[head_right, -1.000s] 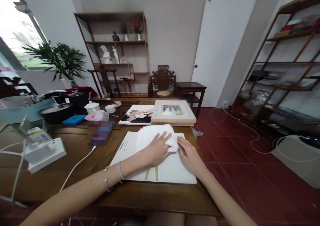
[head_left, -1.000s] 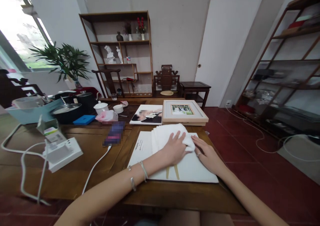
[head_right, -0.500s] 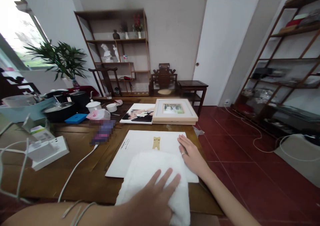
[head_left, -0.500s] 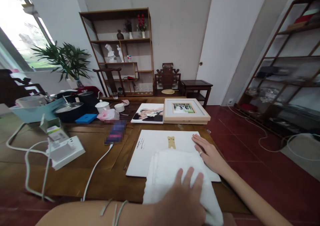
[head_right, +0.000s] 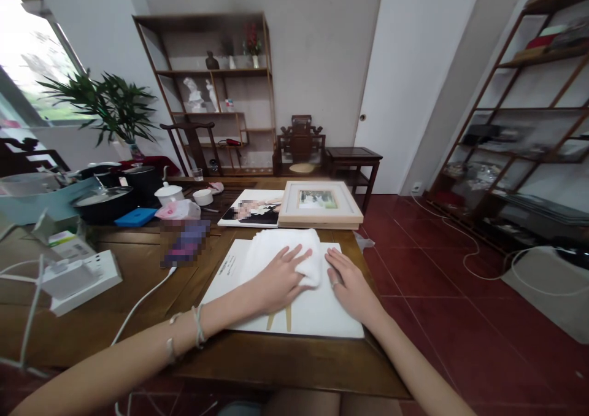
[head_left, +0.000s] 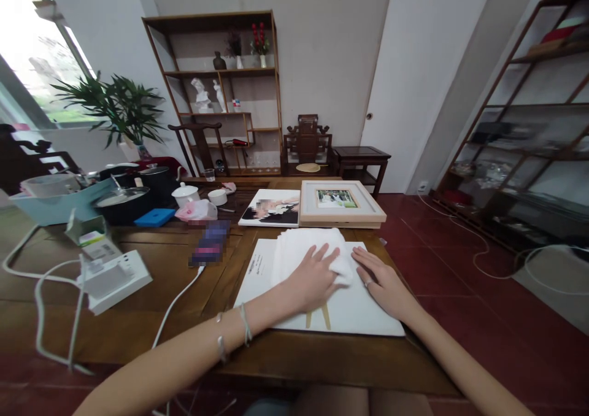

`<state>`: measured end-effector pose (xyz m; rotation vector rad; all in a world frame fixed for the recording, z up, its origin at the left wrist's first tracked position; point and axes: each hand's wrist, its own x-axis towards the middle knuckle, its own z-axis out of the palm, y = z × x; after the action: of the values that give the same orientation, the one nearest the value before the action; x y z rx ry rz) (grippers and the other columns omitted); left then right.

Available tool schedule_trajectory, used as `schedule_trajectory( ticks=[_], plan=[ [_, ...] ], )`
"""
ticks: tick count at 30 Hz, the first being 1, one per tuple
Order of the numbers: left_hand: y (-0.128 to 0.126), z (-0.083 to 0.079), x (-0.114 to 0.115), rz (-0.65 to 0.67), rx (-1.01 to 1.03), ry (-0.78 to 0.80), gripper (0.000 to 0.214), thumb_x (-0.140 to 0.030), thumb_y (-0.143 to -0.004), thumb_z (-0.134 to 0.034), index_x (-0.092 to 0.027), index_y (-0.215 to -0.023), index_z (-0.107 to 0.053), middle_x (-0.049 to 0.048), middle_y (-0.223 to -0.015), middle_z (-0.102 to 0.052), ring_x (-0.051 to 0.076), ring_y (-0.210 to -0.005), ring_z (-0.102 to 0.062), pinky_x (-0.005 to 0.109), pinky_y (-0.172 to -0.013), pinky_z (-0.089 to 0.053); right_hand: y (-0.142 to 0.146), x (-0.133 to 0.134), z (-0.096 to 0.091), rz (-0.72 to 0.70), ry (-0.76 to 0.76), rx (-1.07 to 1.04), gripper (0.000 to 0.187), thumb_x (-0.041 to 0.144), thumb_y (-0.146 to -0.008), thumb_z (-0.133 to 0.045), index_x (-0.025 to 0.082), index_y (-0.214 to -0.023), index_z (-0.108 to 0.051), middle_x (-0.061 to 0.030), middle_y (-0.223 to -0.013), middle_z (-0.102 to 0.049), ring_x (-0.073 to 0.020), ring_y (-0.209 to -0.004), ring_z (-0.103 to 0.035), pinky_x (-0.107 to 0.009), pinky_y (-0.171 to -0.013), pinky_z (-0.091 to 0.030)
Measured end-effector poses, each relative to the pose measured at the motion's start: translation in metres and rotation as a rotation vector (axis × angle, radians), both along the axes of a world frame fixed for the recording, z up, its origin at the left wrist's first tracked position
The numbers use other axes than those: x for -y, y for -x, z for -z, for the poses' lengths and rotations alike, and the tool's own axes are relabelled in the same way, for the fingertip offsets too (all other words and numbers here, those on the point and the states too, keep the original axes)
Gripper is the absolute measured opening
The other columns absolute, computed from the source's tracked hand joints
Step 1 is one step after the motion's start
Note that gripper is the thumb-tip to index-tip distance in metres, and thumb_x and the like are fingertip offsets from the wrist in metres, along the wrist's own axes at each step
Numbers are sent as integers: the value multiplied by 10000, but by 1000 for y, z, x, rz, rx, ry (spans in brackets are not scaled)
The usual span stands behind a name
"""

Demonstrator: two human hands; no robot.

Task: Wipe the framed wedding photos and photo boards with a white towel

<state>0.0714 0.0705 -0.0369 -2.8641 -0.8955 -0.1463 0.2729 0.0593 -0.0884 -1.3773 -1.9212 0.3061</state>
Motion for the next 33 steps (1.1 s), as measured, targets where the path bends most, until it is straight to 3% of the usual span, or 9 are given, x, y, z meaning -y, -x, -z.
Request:
schedule_trajectory(
  ticks=[5,8,11,18,21,24,28,31,33],
  plan=[
    [8,5,74,168,-12,-26,254,-296,-851,-490,-165,-823,-706,149,-1415,-329,396,-1286,-279,554,-999,-262,-1,-1,3,-21,4,-37,374,211,-848,-446,187,-1194,-586,-94,-1328,-518,-247,-1275,-415,-491,-1068,-322],
    [14,4,94,222,1,2,263,-272,-860,-476,-178,-772,-705,126,-1422,-325,381,-1284,-295,529,-1005,-275,-2,-1,6,-30,-2,-50,380,205,-848,-450,218,-1206,-575,-69,-1337,-511,-243,-1284,-403,-498,-1072,-313],
    [19,0,79,195,16,31,275,-330,-872,-462,-182,-896,-693,111,-1431,-319,343,-1307,-270,490,-1034,-262,-2,-1,7,-27,0,-57,375,219,-850,-457,219,-1206,-575,-68,-1335,-513,-246,-1281,-407,-500,-1074,-308],
    [27,-6,0,13,125,153,365,-379,-937,-343,-204,-1127,-602,85,-1450,-285,235,-1349,-200,428,-1076,-215,-1,0,3,-14,10,-13,372,229,-849,-461,182,-1199,-579,-99,-1325,-520,-245,-1268,-426,-487,-1069,-321],
    [30,-8,-8,-30,145,152,361,-362,-941,-341,-200,-1140,-595,88,-1448,-289,233,-1353,-187,432,-1075,-215,-2,0,2,-13,8,-25,371,235,-848,-468,205,-1201,-577,-80,-1328,-520,-244,-1267,-427,-489,-1067,-325],
    [32,-7,10,4,85,139,277,-315,-908,-428,-227,-1045,-652,70,-1446,-300,257,-1353,-180,458,-1073,-211,-2,0,3,-13,10,-44,369,243,-850,-472,220,-1204,-575,-69,-1332,-516,-246,-1270,-423,-491,-1066,-326],
    [35,5,63,93,3,77,222,-288,-838,-517,-174,-846,-708,101,-1454,-271,346,-1341,-164,506,-1060,-211,-2,0,3,-13,6,-38,366,245,-854,-465,213,-1200,-577,-77,-1330,-517,-247,-1274,-417,-496,-1067,-323],
    [39,11,96,160,-2,41,245,-313,-839,-510,-174,-904,-701,89,-1441,-307,340,-1319,-240,462,-1052,-259,-1,1,3,-8,16,-7,372,253,-863,-445,191,-1208,-570,-91,-1343,-501,-242,-1284,-402,-483,-1070,-324],
    [42,8,100,188,-9,58,262,-330,-851,-495,-183,-949,-689,80,-1438,-316,319,-1312,-270,437,-1049,-274,-1,1,3,-2,27,11,381,260,-866,-435,166,-1211,-568,-108,-1349,-491,-245,-1288,-397,-478,-1072,-323]
  ],
)
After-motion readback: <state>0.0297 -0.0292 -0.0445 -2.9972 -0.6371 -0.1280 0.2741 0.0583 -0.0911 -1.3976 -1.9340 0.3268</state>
